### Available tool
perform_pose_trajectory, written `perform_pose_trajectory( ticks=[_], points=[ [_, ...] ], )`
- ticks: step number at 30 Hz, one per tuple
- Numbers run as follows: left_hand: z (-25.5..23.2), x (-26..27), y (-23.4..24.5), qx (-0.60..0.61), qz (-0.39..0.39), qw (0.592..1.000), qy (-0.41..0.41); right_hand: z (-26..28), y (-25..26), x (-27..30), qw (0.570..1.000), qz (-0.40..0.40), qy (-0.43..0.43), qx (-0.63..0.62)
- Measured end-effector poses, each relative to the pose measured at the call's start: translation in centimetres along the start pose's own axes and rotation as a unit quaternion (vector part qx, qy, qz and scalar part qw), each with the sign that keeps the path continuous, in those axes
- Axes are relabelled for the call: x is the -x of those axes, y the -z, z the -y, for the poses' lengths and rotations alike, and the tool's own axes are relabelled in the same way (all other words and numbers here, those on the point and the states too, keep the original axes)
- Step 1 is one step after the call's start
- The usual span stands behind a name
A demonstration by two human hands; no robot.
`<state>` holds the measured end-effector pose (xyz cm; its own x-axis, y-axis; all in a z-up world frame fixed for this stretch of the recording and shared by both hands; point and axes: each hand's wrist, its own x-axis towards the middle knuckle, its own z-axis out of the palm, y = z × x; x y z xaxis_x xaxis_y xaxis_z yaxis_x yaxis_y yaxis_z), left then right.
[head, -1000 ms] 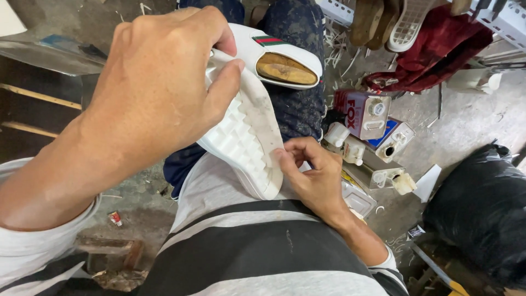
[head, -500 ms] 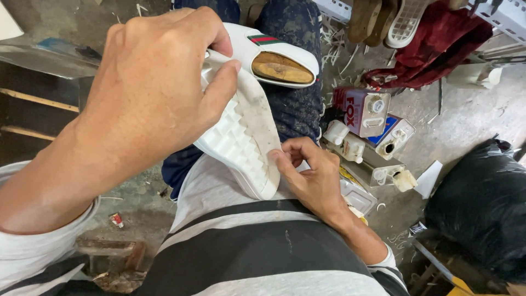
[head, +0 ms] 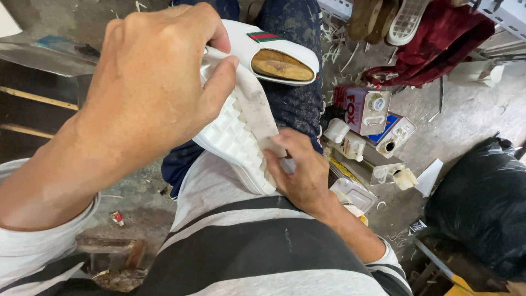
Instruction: The person holds a white slip-on shoe and a separate white sole, aligns the sole to the shoe's bottom, and presses it into place. They smooth the edges and sides of the sole with their hands to ensure it adheres properly.
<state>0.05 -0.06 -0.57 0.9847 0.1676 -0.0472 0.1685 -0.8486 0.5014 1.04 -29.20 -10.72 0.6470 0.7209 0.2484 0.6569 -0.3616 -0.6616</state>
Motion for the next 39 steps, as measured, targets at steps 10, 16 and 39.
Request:
perform_pose_trajectory(
  ticks=[10,16,39],
  points=[
    [-0.3,-0.2,-0.5,-0.011,-0.007,1.0,-0.017,1.3,0.8,-2.9,0.979,0.062,0.091,0.174],
    [-0.4,-0.3,-0.4,-0.002,-0.011,1.0,-0.023,1.8,0.5,-3.7,0.981,0.066,0.081,0.166],
    [-0.2,-0.2,0.3,-0.006,0.02,1.0,0.008,2.5,0.8,-5.0,0.982,0.069,-0.12,-0.129]
  ],
)
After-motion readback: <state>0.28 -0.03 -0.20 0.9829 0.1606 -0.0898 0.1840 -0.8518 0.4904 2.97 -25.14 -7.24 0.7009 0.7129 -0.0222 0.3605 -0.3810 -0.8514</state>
